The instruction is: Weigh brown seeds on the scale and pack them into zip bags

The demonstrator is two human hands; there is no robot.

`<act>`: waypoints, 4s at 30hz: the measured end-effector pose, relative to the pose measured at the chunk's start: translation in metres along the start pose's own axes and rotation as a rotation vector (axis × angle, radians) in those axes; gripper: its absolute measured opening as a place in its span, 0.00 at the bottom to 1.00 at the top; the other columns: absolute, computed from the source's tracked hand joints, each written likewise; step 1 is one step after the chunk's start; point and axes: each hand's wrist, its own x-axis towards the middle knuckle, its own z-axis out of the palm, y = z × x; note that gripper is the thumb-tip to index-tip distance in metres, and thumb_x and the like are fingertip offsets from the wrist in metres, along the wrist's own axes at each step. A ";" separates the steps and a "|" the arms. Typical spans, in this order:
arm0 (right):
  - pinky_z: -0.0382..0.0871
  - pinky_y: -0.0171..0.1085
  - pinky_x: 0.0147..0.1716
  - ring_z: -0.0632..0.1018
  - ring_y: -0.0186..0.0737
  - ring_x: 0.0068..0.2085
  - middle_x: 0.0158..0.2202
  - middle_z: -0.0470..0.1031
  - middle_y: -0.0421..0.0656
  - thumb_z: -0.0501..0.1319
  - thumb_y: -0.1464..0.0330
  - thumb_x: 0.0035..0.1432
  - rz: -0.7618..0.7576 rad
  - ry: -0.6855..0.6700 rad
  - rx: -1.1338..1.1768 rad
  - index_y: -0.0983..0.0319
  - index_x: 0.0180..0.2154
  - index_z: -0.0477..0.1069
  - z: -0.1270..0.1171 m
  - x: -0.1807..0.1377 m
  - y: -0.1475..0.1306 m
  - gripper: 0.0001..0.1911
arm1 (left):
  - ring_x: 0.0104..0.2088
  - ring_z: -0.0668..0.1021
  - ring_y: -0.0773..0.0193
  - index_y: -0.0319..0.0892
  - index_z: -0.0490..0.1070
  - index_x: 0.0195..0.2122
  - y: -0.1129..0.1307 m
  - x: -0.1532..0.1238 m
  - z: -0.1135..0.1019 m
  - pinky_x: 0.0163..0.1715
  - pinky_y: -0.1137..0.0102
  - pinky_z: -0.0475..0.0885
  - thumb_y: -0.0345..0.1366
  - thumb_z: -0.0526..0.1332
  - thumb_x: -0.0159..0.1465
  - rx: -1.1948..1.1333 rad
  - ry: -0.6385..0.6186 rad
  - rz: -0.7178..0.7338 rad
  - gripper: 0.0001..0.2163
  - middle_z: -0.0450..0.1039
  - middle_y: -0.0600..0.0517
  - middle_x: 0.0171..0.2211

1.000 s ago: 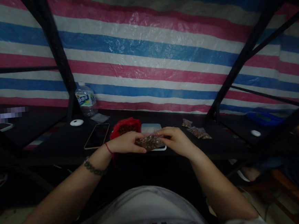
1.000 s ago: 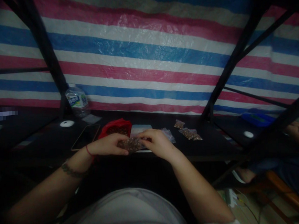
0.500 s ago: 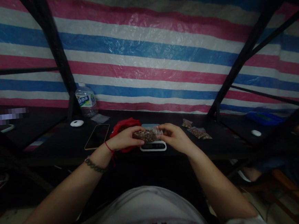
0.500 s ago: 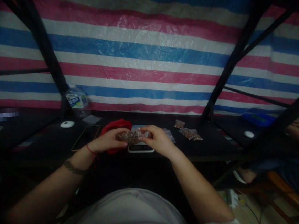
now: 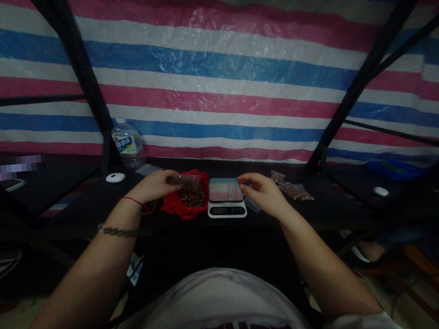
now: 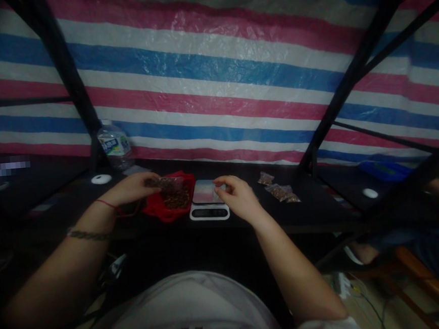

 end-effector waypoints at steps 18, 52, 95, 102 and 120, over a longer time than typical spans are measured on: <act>0.69 0.36 0.35 0.77 0.39 0.34 0.35 0.79 0.44 0.61 0.62 0.56 0.027 -0.054 -0.017 0.61 0.38 0.77 -0.002 0.001 0.000 0.12 | 0.40 0.78 0.56 0.44 0.72 0.42 0.002 0.017 0.038 0.40 0.67 0.69 0.40 0.55 0.62 0.343 0.296 0.036 0.11 0.77 0.47 0.39; 0.71 0.38 0.37 0.77 0.40 0.34 0.35 0.79 0.44 0.60 0.63 0.56 0.020 -0.115 -0.029 0.61 0.38 0.77 -0.003 0.001 0.006 0.12 | 0.45 0.77 0.55 0.39 0.69 0.54 0.009 0.009 0.029 0.49 0.63 0.69 0.35 0.54 0.61 0.163 0.274 0.075 0.20 0.76 0.44 0.46; 0.60 0.32 0.24 0.69 0.31 0.24 0.22 0.72 0.39 0.68 0.59 0.47 0.204 -0.203 0.362 0.65 0.28 0.75 0.005 0.005 0.018 0.14 | 0.27 0.74 0.68 0.36 0.73 0.30 0.094 -0.016 0.062 0.28 0.73 0.70 0.42 0.67 0.53 -0.866 0.213 0.133 0.13 0.73 0.52 0.27; 0.68 0.30 0.27 0.75 0.33 0.30 0.30 0.75 0.39 0.71 0.61 0.44 0.234 0.196 0.723 0.61 0.31 0.71 -0.022 0.009 0.012 0.15 | 0.26 0.75 0.66 0.38 0.74 0.29 0.091 -0.012 0.071 0.27 0.72 0.70 0.42 0.66 0.53 -0.778 0.130 0.150 0.12 0.75 0.51 0.25; 0.60 0.29 0.19 0.72 0.33 0.21 0.23 0.74 0.41 0.61 0.73 0.47 0.766 -0.030 -0.181 0.64 0.38 0.68 -0.053 0.011 0.164 0.13 | 0.26 0.75 0.66 0.39 0.74 0.29 0.079 -0.006 0.054 0.27 0.73 0.70 0.42 0.66 0.51 -0.664 0.204 0.065 0.11 0.76 0.52 0.27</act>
